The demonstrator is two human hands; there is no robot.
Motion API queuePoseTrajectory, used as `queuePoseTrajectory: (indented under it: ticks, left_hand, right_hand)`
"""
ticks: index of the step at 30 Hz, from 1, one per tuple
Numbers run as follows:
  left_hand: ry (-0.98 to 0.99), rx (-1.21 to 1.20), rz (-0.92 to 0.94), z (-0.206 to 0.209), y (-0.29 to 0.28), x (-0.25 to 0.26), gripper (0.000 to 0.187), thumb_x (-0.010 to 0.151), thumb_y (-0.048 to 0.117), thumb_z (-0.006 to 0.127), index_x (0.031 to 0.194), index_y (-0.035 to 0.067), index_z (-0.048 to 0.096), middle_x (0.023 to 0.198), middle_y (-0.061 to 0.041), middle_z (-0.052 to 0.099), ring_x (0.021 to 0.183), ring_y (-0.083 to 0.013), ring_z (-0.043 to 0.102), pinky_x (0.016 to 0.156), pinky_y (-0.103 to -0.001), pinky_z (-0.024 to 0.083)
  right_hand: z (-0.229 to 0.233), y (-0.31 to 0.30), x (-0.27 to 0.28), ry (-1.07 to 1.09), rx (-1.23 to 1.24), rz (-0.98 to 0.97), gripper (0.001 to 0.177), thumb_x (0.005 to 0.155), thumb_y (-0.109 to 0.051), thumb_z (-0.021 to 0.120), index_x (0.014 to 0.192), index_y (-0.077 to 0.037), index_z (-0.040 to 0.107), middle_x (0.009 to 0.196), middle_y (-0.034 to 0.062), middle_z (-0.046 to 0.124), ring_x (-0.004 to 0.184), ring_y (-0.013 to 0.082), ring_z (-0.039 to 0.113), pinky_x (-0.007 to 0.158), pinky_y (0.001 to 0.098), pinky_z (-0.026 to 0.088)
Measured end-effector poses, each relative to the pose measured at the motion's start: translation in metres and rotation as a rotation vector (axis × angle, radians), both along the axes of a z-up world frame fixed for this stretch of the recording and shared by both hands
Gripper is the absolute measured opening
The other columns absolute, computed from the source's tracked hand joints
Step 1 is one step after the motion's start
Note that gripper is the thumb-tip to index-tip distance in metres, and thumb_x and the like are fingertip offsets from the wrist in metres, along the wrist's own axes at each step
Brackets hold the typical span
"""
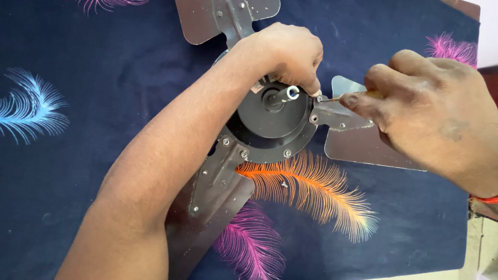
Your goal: The person uses a screwdriver to tighten screws that attach the fan blades to the central motor housing. The fan is placed on a table covered with a dark blue cloth featuring colorful feather patterns. The person systematically secures each blade to the hub.
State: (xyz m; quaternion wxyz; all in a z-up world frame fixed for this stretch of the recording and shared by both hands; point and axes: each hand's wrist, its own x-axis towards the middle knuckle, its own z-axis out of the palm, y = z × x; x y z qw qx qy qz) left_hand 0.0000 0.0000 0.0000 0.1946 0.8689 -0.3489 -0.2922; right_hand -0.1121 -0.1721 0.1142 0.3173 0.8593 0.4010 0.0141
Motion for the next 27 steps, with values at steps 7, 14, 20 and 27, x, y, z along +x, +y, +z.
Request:
queuePoseTrajectory:
  ticks: [7,14,20,27]
  left_hand:
    - [-0.011,-0.005,-0.009,-0.0015,0.0,0.0002,0.038,0.073,0.043,0.08,0.093,0.011,0.077,0.089,-0.008,0.075,0.083,-0.0264,0.073,0.077,-0.041,0.057]
    - [-0.004,-0.011,-0.016,-0.0016,-0.0008,0.0021,0.038,0.074,0.044,0.08,0.092,0.011,0.077,0.088,-0.008,0.075,0.083,-0.0265,0.073,0.077,-0.041,0.057]
    - [-0.015,-0.02,-0.01,-0.003,0.0005,0.0013,0.037,0.072,0.043,0.08,0.089,0.01,0.077,0.086,-0.009,0.075,0.08,-0.0269,0.073,0.076,-0.041,0.057]
    - [-0.001,-0.005,0.003,-0.0043,-0.0019,0.0025,0.038,0.072,0.045,0.08,0.088,0.011,0.076,0.085,-0.008,0.075,0.08,-0.0267,0.073,0.075,-0.041,0.058]
  right_hand:
    - [-0.0014,-0.002,-0.0004,0.001,0.064,0.009,0.041,0.075,-0.02,0.078,0.112,-0.037,0.08,0.088,-0.013,0.063,0.084,0.0086,0.059,0.063,0.0231,0.054]
    - [-0.0022,-0.004,0.0024,0.017,-0.02,-0.016,0.044,0.075,-0.025,0.077,0.116,-0.039,0.079,0.088,-0.0139,0.063,0.087,0.0084,0.06,0.07,0.0232,0.058]
    - [-0.0022,-0.0022,0.004,0.02,-0.007,-0.017,0.041,0.076,-0.025,0.077,0.114,-0.038,0.079,0.087,-0.0148,0.064,0.087,0.0077,0.062,0.072,0.0234,0.058]
    - [-0.0041,-0.0008,0.0063,0.014,0.001,0.01,0.031,0.085,-0.025,0.076,0.113,-0.036,0.079,0.09,-0.0134,0.065,0.087,0.0077,0.061,0.071,0.0232,0.057]
